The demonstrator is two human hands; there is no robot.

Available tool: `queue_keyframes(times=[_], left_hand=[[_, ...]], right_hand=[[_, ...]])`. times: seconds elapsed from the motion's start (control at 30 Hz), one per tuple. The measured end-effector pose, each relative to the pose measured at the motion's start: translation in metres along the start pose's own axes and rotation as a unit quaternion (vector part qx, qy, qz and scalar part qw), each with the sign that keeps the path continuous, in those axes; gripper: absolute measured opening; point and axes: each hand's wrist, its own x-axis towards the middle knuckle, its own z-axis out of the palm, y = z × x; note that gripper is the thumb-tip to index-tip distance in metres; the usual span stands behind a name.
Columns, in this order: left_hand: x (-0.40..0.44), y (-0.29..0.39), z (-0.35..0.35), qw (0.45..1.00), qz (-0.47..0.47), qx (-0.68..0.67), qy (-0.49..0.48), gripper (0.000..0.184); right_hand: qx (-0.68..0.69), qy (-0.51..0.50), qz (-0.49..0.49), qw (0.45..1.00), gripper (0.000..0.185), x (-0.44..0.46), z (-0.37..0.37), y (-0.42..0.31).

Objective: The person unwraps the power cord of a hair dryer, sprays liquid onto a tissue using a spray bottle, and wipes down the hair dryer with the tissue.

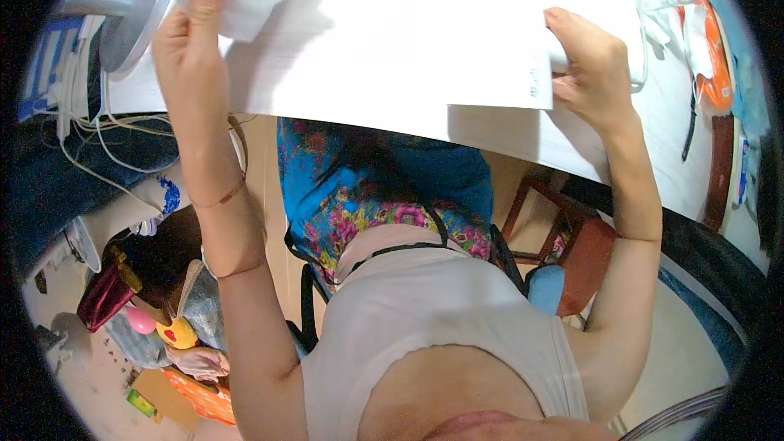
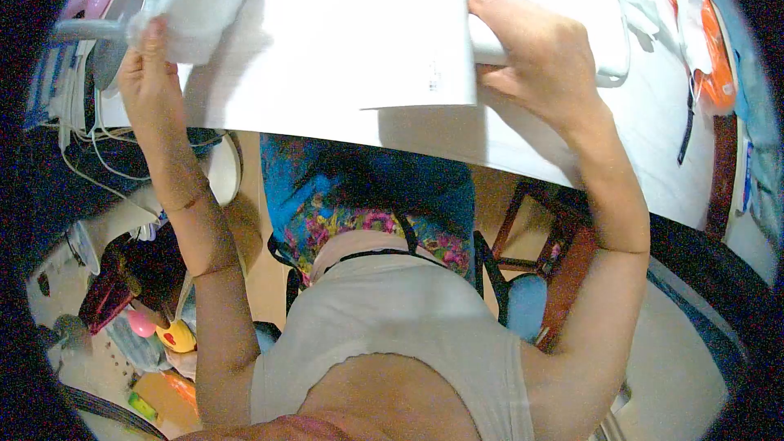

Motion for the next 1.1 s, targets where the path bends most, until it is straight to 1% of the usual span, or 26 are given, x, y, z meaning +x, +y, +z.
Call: queue_keyframes(times=[0.03, 0.13, 0.17, 0.27, 0.33, 0.37, 0.4, 0.47, 0.5, 0.63, 0.67, 0.7, 0.73, 0.8, 0.83, 0.87, 0.9, 0.93, 0.97, 1.0, 1.03, 1.07, 1.1], left_hand=[[0.000, -0.001, 0.005, 0.999, 0.006, 0.008, -0.045, 0.029], [-0.019, 0.012, 0.031, 0.995, 0.002, -0.052, -0.087, 0.031], [-0.018, 0.006, 0.030, 0.993, -0.016, -0.022, -0.112, 0.019], [-0.025, 0.010, 0.058, 0.990, 0.073, -0.002, -0.124, 0.027], [-0.029, 0.026, 0.078, 0.960, 0.090, 0.012, -0.264, 0.025], [-0.033, 0.039, 0.094, 0.945, 0.213, 0.004, -0.248, 0.026], [-0.037, 0.033, 0.101, 0.928, 0.316, 0.052, -0.189, 0.028], [-0.052, 0.044, 0.093, 0.906, 0.323, 0.045, -0.271, 0.052], [-0.059, 0.051, 0.090, 0.890, 0.344, 0.059, -0.292, 0.051], [-0.065, 0.057, 0.081, 0.848, 0.404, 0.025, -0.344, 0.040], [-0.058, 0.055, 0.080, 0.845, 0.399, 0.025, -0.354, 0.040], [-0.050, 0.055, 0.080, 0.843, 0.394, 0.025, -0.365, 0.039], [-0.042, 0.053, 0.082, 0.841, 0.389, 0.024, -0.376, 0.038], [-0.023, 0.044, 0.091, 0.868, 0.375, 0.011, -0.326, 0.040], [-0.012, 0.040, 0.095, 0.875, 0.369, 0.024, -0.313, 0.040], [-0.005, 0.041, 0.097, 0.882, 0.362, 0.038, -0.299, 0.039], [-0.005, 0.047, 0.096, 0.882, 0.336, 0.074, -0.322, 0.030], [-0.009, 0.048, 0.096, 0.879, 0.349, 0.063, -0.318, 0.032], [-0.015, 0.046, 0.096, 0.876, 0.362, 0.052, -0.315, 0.034], [-0.020, 0.047, 0.097, 0.872, 0.375, 0.041, -0.313, 0.038], [-0.031, 0.056, 0.093, 0.856, 0.379, 0.043, -0.347, 0.041], [-0.043, 0.059, 0.089, 0.840, 0.386, 0.041, -0.380, 0.034], [-0.049, 0.064, 0.084, 0.836, 0.384, 0.028, -0.391, 0.035]], right_hand=[[0.006, -0.005, 0.008, 1.000, 0.052, -0.001, -0.001, 0.000], [0.018, -0.017, 0.029, 0.999, 0.052, 0.000, -0.001, -0.002], [0.019, -0.021, 0.032, 0.999, 0.052, 0.000, -0.001, -0.002], [0.019, -0.019, 0.038, 0.999, 0.048, 0.002, -0.003, -0.005], [0.027, -0.032, 0.054, 0.998, 0.047, 0.003, -0.003, -0.006], [0.014, -0.027, 0.039, 0.999, 0.044, 0.003, -0.005, -0.007], [0.001, -0.020, 0.026, 0.999, 0.041, 0.003, -0.008, -0.007], [-0.011, -0.019, 0.019, 1.000, 0.036, 0.001, -0.010, -0.006], [-0.008, -0.026, 0.023, 0.999, 0.033, -0.001, -0.010, -0.005], [0.015, -0.030, 0.032, 0.999, 0.029, -0.001, -0.010, -0.009], [0.023, -0.030, 0.034, 0.999, 0.029, -0.001, -0.010, -0.010], [0.006, -0.042, 0.025, 0.999, 0.033, -0.003, -0.008, -0.007], [0.010, -0.030, 0.024, 0.999, 0.034, -0.002, -0.009, -0.008], [0.016, -0.007, 0.023, 1.000, 0.038, 0.003, -0.010, -0.012], [-0.002, -0.035, 0.005, 0.999, 0.041, 0.004, -0.013, -0.014], [-0.001, -0.036, 0.017, 0.999, 0.041, 0.004, -0.013, -0.014], [0.001, -0.039, 0.030, 0.999, 0.041, 0.004, -0.011, -0.013], [0.003, -0.041, 0.043, 0.998, 0.041, 0.003, -0.010, -0.013], [0.005, -0.030, 0.043, 0.999, 0.037, 0.002, -0.010, -0.013], [-0.008, -0.044, 0.044, 0.998, 0.035, -0.001, -0.010, -0.012], [-0.022, -0.058, 0.045, 0.997, 0.033, -0.005, -0.012, -0.009], [-0.035, -0.071, 0.047, 0.996, 0.031, -0.008, -0.012, -0.007], [0.022, -0.016, 0.038, 0.999, 0.028, -0.004, -0.007, -0.009]])
